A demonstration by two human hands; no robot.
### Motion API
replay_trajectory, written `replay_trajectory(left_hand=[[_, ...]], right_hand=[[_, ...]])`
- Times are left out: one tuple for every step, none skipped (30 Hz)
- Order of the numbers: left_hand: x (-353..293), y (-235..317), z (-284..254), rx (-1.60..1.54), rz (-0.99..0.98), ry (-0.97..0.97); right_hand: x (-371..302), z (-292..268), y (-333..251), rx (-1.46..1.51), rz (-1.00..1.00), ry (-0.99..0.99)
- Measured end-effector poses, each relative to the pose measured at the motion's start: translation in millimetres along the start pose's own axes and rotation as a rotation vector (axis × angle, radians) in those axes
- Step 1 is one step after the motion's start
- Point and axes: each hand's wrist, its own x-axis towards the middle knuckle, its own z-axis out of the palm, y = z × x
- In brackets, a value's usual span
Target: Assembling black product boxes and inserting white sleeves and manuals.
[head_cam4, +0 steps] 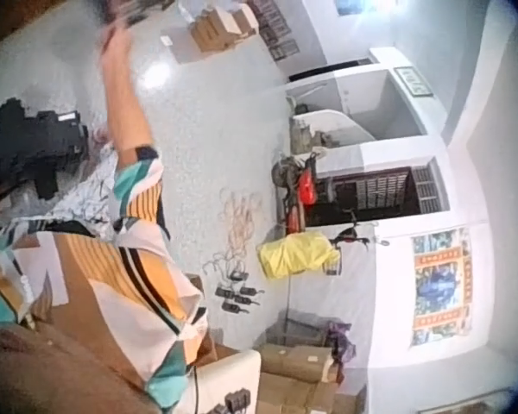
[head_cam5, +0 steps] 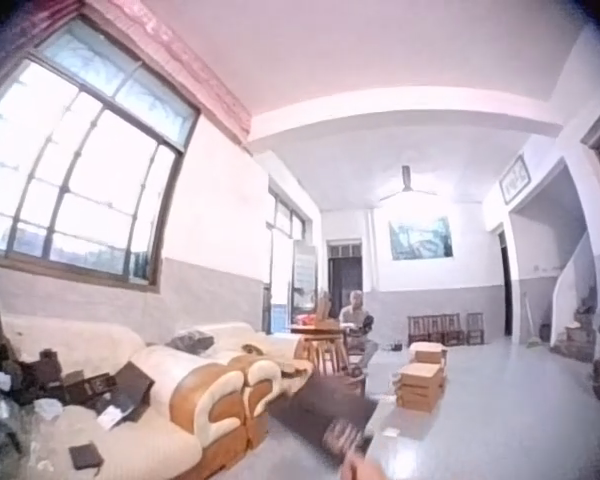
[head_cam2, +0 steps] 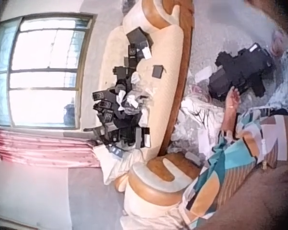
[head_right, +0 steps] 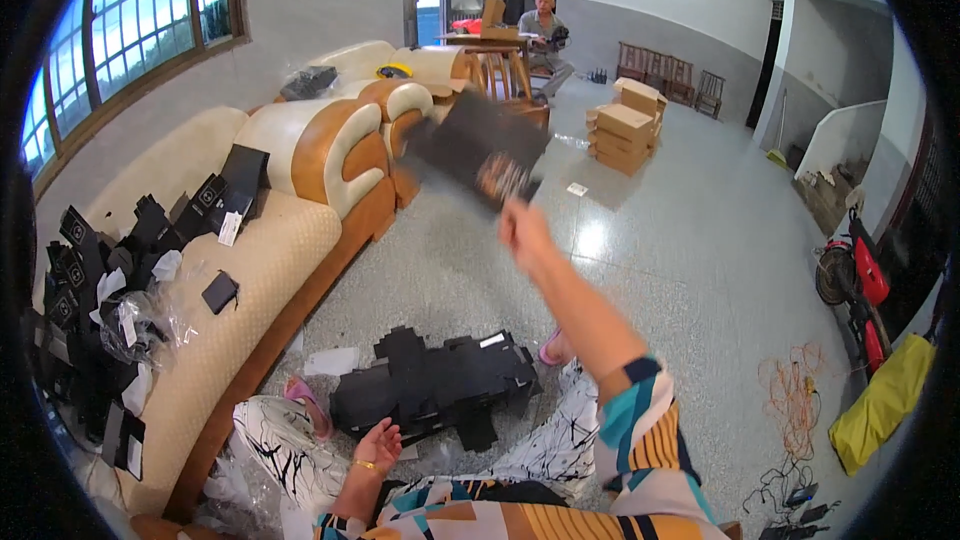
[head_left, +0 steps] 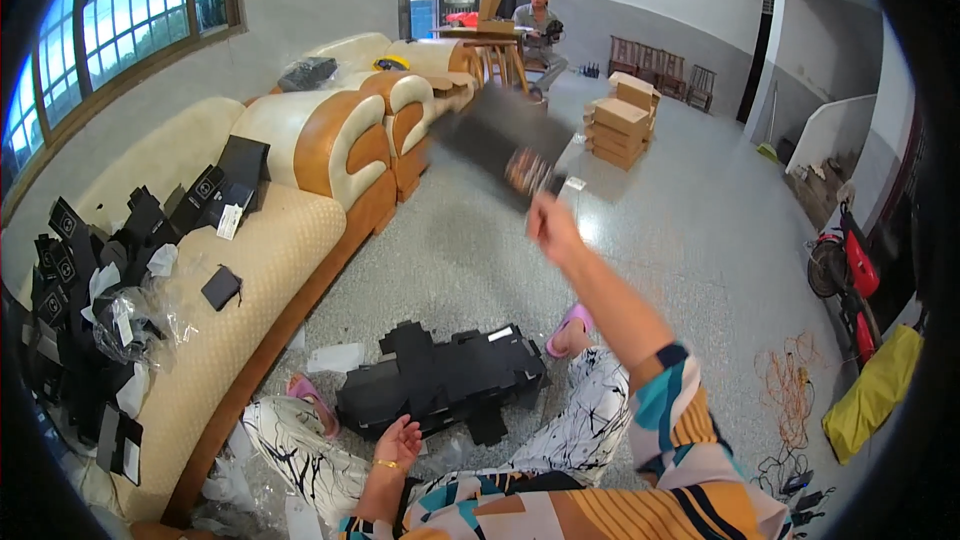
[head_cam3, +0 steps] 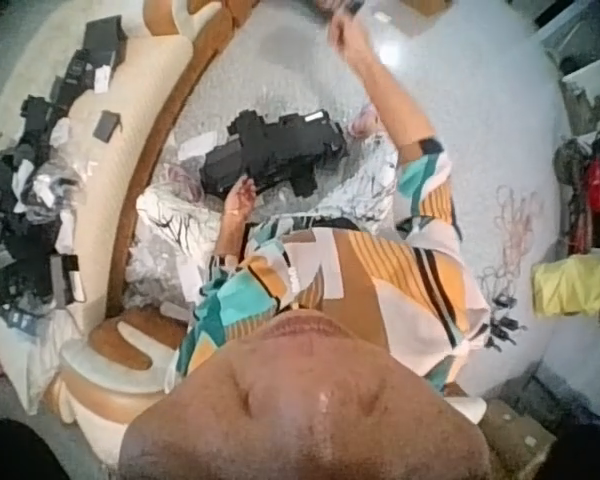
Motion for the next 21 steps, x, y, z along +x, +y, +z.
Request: replay_trajectory(left_hand=[[-0.8,0.6,-2.9,0.012,0.011,0.004],[-2.5,1.9,-4.3,0.026,0.02,0.009],[-3.5,3.7,-0.8,0.029,0.024,0.0],[-5.9,6.2,1.8,0.037,0.027,-0.003],[-8.5,9.5,0.2,0.038,0.039,0.005],[-6.1,10.5,2.6,0.059,0.044,0.005],[-4.1,10.2,2.8,0.064,0.051,-0.003],[-1.8,9.9,0.9,0.011,0.049,-0.058],[1.6,10.2,-0.7,-0.039,0.044,-0.117],[5.5,9.2,-3.4,-0.035,0.037,-0.131],[12.9,6.9,-7.0,-0.038,0.031,-0.165],[17.0,3.2,-11.6,-0.043,0.032,-0.197],[18.2,0.9,-12.6,-0.051,0.037,-0.224],[11.0,2.0,-1.8,-0.041,0.047,-0.233],[0.1,2.3,7.4,-0.064,0.036,-0.253],[-14.8,2.4,16.6,-0.091,0.027,-0.267],[-27.3,3.0,26.7,-0.083,0.029,-0.269],[-40.8,3.9,37.4,-0.093,0.029,-0.234],[-50.8,5.9,44.7,-0.105,0.025,-0.193],[-50.9,8.3,49.7,-0.093,-0.001,-0.167],[-45.7,9.6,52.6,-0.004,0.021,-0.088]], right_hand=[[-15.7,-6.8,32.9,-0.002,0.081,-0.065],[-35.7,-9.4,59.3,-0.005,0.182,-0.072],[-55.4,-17.8,80.9,0.068,0.263,-0.122],[-70.7,-28.1,107.2,0.094,0.331,-0.105],[-90.8,-25.0,121.0,0.182,0.418,-0.144],[-104.7,-32.0,136.2,0.183,0.494,-0.146],[-116.1,-39.0,152.9,0.186,0.571,-0.151],[-126.2,-43.5,167.7,0.202,0.616,-0.157],[-134.4,-47.8,180.1,0.217,0.657,-0.16],[-143.3,-46.6,188.2,0.207,0.692,-0.158],[-150.1,-47.5,192.8,0.195,0.722,-0.151],[-154.8,-53.3,202.0,0.175,0.74,-0.189],[-156.9,-57.9,209.8,0.154,0.762,-0.23],[-159.5,-59.7,209.5,0.158,0.748,-0.238],[-163.8,-61.9,209.6,0.09,0.786,-0.266],[-167.7,-60.4,207.3,0.02,0.83,-0.297],[-169.7,-59.9,206.9,0.026,0.823,-0.297],[-173.1,-59.7,207.0,-0.006,0.825,-0.324],[-178.7,-59.3,208.2,-0.038,0.833,-0.348],[-182.3,-60.6,208.4,-0.058,0.828,-0.371],[-181.3,-62.5,207.7,-0.076,0.831,-0.39]])
